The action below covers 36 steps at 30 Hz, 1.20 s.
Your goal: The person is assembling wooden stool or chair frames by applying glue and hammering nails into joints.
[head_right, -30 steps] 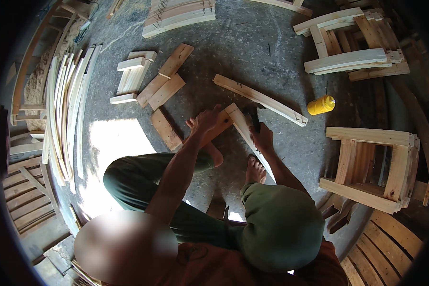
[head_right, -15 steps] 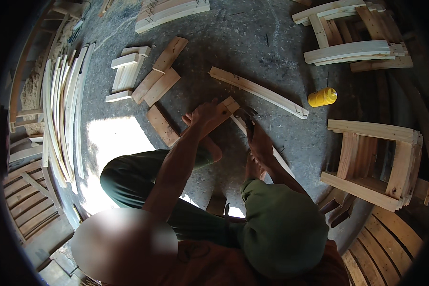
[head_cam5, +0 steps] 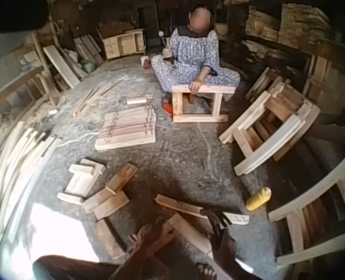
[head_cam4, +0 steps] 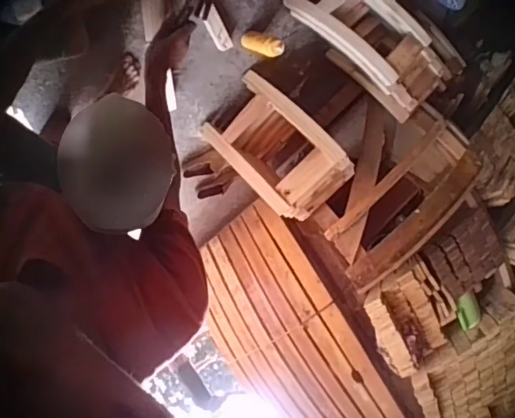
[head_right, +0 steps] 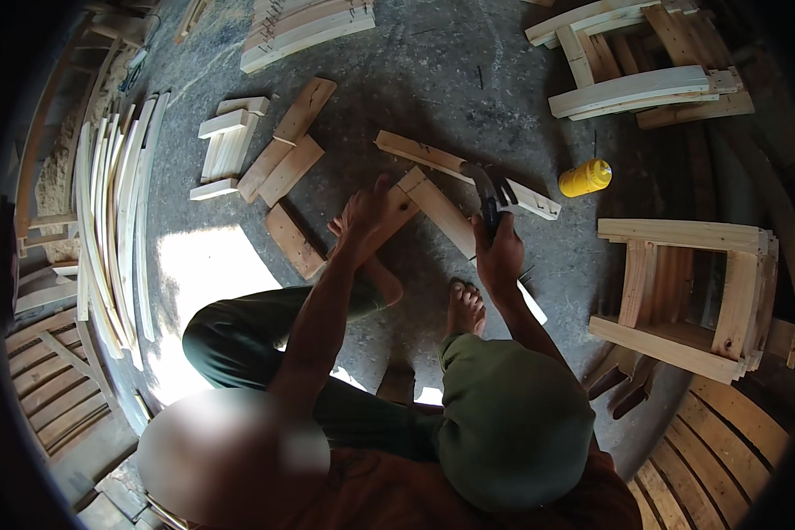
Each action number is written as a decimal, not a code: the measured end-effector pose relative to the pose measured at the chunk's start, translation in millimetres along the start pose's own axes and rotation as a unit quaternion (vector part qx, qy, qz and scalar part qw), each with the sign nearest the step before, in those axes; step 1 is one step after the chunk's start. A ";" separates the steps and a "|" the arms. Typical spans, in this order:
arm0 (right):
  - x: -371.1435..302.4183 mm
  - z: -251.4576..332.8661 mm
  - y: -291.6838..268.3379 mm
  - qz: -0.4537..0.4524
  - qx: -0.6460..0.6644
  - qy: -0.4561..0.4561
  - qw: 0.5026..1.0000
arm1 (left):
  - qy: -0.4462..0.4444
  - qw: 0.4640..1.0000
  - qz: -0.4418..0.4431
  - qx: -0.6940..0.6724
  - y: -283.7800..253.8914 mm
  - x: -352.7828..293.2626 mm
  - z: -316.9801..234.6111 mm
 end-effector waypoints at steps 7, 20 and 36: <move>48.5 26.7 -32.4 0.040 0.083 -0.001 0.996 | 0.126 0.948 -0.124 -0.264 -18.2 20.1 -19.6; 48.7 73.1 -23.0 0.155 -0.082 -0.126 0.976 | 0.308 0.917 -0.043 -0.249 -44.2 1.9 -9.5; -31.7 164.7 -51.8 0.040 -0.122 -0.364 0.922 | 0.212 0.869 0.136 -0.425 -32.3 -37.5 23.2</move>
Point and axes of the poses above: each hand's wrist, its own x-axis towards the middle knuckle, its own y-axis out of the palm, z = x × y, the point moved 6 cm from there along x, towards the middle knuckle, and after that the axes turned 1 degree about x, right-handed, at the moved point
